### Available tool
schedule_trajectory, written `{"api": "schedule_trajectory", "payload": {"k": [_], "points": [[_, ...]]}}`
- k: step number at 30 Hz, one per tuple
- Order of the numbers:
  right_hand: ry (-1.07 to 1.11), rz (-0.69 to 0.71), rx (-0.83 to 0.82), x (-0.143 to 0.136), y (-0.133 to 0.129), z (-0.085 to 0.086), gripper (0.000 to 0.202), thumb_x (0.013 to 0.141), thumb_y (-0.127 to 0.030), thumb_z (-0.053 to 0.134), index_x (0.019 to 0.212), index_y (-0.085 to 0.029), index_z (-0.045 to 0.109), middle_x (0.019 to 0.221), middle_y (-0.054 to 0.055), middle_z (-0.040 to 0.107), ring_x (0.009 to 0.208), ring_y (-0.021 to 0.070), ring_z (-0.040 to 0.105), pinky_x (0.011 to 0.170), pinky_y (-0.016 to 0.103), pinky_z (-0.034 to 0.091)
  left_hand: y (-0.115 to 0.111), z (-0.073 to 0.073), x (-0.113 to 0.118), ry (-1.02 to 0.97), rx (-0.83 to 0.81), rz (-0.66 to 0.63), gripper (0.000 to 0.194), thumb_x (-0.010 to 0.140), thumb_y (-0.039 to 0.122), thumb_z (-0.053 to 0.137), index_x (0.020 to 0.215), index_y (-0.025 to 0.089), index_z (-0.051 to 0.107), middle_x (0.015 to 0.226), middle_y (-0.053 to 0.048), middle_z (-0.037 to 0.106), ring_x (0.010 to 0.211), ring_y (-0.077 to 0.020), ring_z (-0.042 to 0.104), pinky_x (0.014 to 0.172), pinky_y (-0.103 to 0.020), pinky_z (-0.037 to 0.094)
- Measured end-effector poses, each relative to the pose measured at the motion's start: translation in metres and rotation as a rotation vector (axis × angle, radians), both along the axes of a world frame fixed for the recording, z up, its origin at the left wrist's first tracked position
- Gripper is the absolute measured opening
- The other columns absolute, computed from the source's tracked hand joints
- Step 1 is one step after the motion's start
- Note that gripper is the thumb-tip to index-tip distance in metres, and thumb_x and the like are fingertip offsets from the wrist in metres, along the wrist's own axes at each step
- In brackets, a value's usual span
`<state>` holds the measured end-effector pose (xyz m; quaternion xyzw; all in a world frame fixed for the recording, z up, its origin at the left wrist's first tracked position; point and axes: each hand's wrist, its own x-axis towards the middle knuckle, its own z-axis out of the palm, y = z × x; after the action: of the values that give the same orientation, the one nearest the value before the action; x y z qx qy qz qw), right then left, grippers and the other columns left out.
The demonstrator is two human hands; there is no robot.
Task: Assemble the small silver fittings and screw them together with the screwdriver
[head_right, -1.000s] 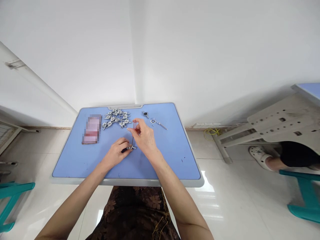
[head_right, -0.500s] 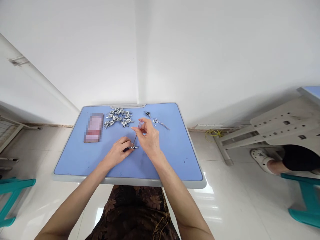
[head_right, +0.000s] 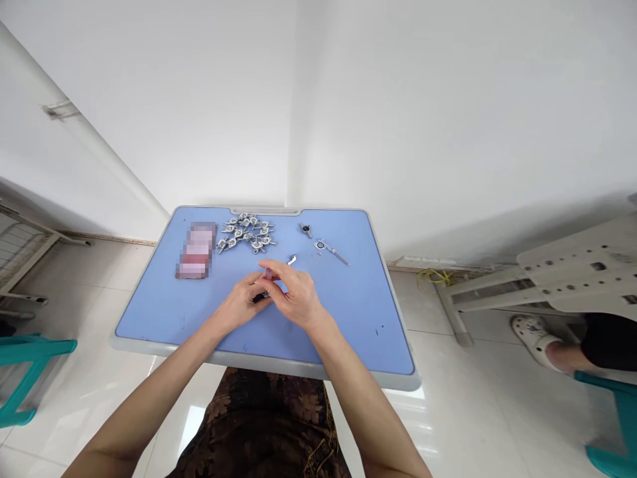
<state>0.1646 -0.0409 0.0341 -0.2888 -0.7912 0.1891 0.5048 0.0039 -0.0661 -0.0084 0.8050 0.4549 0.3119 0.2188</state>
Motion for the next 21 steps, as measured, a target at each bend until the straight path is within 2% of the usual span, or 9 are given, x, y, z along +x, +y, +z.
{"api": "schedule_trajectory", "payload": {"k": [9,21], "points": [[-0.057,0.005,-0.008,0.0008,0.0005,-0.0014,0.017,0.09,-0.023,0.058,0.106,-0.025,0.059,0.084,0.001,0.072,0.07,0.0151,0.07,0.067,0.028,0.059,0.0014,-0.0007,0.0016,-0.084,-0.064,0.024,0.014,0.088,0.018,0.057,0.102,0.02,0.062,0.1,-0.005,0.061,0.092,-0.02,0.06,0.079,-0.032,0.05],[-0.06,-0.005,-0.029,0.0021,0.0002,-0.0013,0.021,0.091,-0.023,0.056,0.111,-0.026,0.058,0.085,0.001,0.071,0.069,0.0149,0.068,0.065,0.028,0.058,0.0025,-0.002,0.0005,-0.082,-0.056,0.019,0.011,0.087,0.018,0.059,0.096,0.02,0.064,0.096,-0.005,0.061,0.09,-0.0199,0.059,0.078,-0.033,0.05]]}}
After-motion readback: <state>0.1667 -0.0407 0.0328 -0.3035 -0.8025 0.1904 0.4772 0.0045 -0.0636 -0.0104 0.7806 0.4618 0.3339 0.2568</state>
